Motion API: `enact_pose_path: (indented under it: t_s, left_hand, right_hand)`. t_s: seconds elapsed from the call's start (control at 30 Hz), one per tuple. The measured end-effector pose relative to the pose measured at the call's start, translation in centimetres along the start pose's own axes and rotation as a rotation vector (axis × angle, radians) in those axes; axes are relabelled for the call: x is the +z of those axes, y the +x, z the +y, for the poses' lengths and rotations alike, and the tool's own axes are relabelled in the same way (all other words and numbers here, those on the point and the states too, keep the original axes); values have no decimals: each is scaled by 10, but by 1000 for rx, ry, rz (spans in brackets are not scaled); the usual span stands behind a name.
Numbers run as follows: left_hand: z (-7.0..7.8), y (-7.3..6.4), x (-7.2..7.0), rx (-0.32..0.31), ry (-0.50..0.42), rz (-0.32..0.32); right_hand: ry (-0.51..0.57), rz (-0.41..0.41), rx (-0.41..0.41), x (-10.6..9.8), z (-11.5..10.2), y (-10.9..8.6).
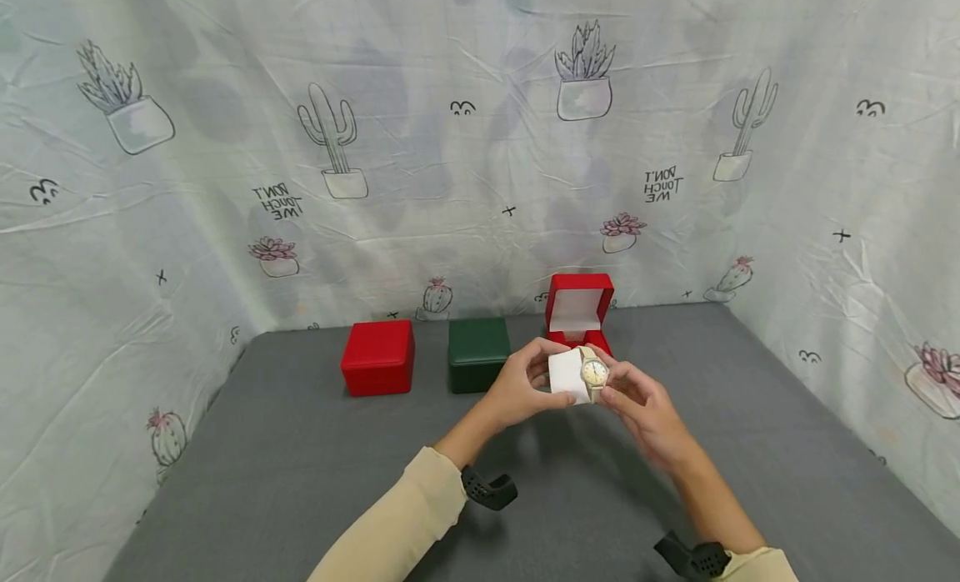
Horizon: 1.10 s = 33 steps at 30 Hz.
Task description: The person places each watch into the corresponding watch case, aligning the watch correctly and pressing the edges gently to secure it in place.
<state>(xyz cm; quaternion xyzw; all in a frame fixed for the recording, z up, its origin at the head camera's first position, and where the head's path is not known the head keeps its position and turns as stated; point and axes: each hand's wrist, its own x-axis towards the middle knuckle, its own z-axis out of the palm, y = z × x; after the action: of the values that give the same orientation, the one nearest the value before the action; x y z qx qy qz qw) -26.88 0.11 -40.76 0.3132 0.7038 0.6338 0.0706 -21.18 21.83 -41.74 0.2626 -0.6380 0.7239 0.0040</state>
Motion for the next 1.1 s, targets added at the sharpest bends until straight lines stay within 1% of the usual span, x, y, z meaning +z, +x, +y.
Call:
enact_pose_path:
  t_s: [0.07,0.13,0.23,0.27,0.3,0.47,0.6,0.67,0.73,0.87,0.93,1.0,1.1]
  left_hand:
    - [10,-3,-1,-24,-47,-31]
    - [13,-4,-2,-27,-54,-42]
    - [16,-5,-2,-12,-23,-45]
    - [13,-4,-2,-4,-5,-42]
    - [10,-4,-2,3,18,-36]
    - [12,-6,-2,9,125,-13]
    - [12,-7,-4,16,168,-11]
    - [11,-7,-7,11,170,-18]
    - [11,-6,-10,8,156,-38]
    - [11,-4,-15,-7,127,-97]
    - [12,-4,-16,-19,123,-123]
    - [16,-4,-17,-30,131,-129]
    - [26,-8,-18,-39,138,-114]
  right_hand:
    - [-25,9,35,-1,-5,3]
    - [-54,7,70,-2,-8,5]
    - [-83,2,109,-3,-9,6]
    - [-87,-1,112,-4,-9,6]
    - [-86,-7,110,-4,-8,6]
    - [-90,-10,99,-5,-6,6]
    - [-88,-21,100,-4,-6,8]
    - [-95,-31,108,-4,-5,10]
    - [-79,-33,128,-5,-5,12]
    - [-48,-24,172,-8,-5,14]
    - [-54,-42,170,-9,-5,16]
    - [-81,-67,156,-9,-5,18]
    - [-114,-101,140,-8,-5,21]
